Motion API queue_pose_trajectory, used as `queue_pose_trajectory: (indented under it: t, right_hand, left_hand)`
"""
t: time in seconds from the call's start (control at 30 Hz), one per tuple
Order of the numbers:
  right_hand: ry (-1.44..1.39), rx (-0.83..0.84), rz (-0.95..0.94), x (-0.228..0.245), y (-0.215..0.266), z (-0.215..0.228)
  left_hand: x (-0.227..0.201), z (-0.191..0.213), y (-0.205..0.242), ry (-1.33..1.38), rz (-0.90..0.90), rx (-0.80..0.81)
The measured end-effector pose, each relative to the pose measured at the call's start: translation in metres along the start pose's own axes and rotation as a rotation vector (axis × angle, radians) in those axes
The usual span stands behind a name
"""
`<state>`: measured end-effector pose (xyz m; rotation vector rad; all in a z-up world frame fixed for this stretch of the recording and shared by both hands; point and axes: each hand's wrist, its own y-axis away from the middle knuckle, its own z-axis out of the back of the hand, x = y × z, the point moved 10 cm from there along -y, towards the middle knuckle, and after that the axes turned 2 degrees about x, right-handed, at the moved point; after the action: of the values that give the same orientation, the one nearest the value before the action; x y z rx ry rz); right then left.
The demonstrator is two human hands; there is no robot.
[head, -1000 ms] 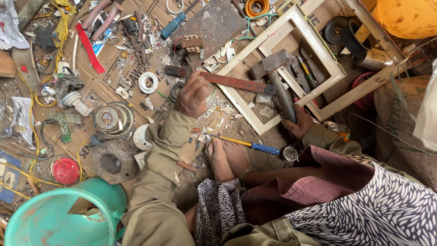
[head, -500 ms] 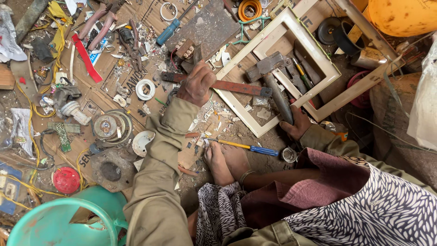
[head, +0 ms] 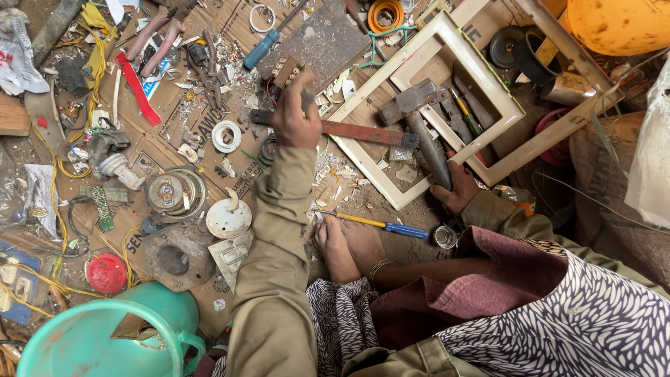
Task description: The person uses a screwdriver to pry apart a small white plastic component with copper windings, then switches to a hammer to break it further. The person continues to strike the component repeatedly on a metal plate to separate its parts.
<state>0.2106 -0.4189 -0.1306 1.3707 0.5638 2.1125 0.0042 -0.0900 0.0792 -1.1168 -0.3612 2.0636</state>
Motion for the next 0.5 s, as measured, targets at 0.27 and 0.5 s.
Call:
queue_pose_trajectory:
  t: [0.27,0.5]
  right_hand:
    - [0.040,-0.015,0.049,-0.004,-0.006,0.000]
    - [0.080,-0.093,0.228,-0.004,-0.003,0.001]
  left_hand:
    - [0.045,-0.030,-0.048,-0.288,0.314,0.262]
    - [0.043,-0.024,-0.067,-0.301,0.297,0.360]
